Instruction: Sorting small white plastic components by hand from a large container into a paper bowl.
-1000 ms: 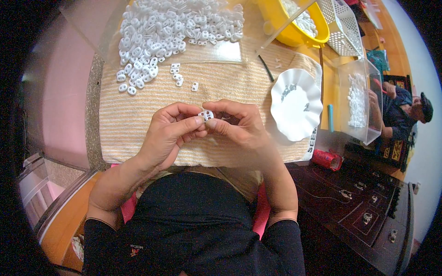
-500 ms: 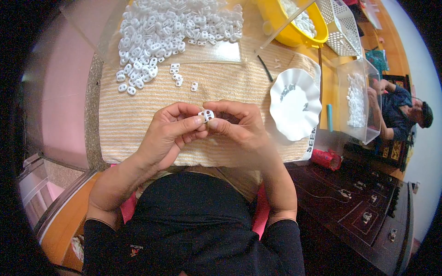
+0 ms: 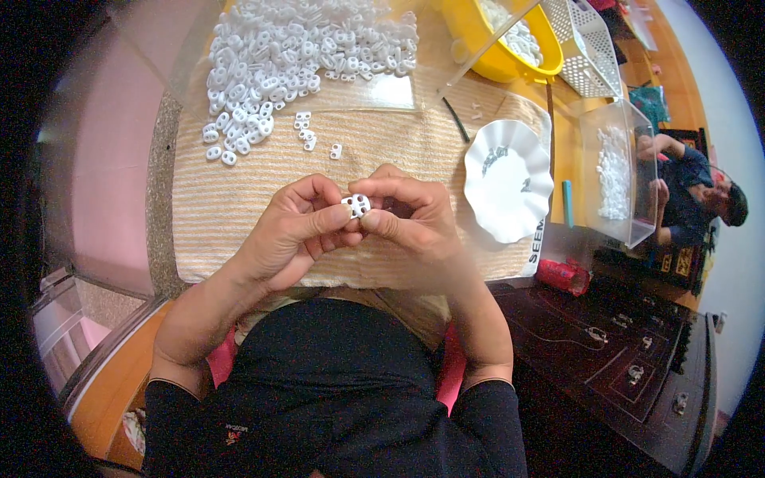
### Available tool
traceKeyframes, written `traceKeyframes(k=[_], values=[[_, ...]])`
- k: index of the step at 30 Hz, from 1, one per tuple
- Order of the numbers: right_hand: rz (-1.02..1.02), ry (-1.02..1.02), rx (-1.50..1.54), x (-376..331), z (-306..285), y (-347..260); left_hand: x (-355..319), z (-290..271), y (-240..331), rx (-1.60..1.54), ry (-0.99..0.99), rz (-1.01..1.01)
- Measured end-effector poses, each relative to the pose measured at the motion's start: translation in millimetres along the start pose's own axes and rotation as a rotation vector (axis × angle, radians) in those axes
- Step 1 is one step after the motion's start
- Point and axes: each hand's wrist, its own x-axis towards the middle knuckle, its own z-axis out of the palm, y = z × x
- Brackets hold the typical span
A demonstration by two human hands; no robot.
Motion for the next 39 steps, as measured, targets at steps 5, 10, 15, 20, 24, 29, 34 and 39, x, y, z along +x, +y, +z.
traceKeyframes(k=[5, 10, 15, 20, 24, 29, 34, 39], values=[[0.009, 0.024, -0.077, -1.3, 6.2, -9.1, -0.8, -0.3, -2.5, 0.012, -0.048, 0.009], [-0.016, 0.026, -0.101, -3.5, 7.3, -8.1, -4.0, 4.8, -3.2, -0.011, -0.043, 0.004], [-0.041, -0.024, -0.175, -4.1, 5.7, -14.0, -6.3, 6.9, -3.3, -0.002, -0.059, -0.006], [-0.106, -0.081, -0.237, -7.1, 10.3, -17.5, -8.5, 9.0, -4.7, -0.005, -0.08, -0.004], [-0.094, -0.071, -0.175, -8.0, 10.1, -16.4, -6.1, 7.6, -5.7, 0.023, -0.063, 0.012], [0.073, -0.011, -0.177, -8.4, 2.5, -14.2, 0.6, 1.8, -6.9, 0.085, -0.058, 0.015], [-0.018, -0.011, -0.186, -6.0, 0.7, -24.7, 0.3, 4.2, -5.5, 0.079, -0.045, 0.0], [-0.385, 0.508, -0.49, 5.6, -16.4, -37.5, -1.4, 7.3, -5.8, 0.127, -0.032, 0.031]])
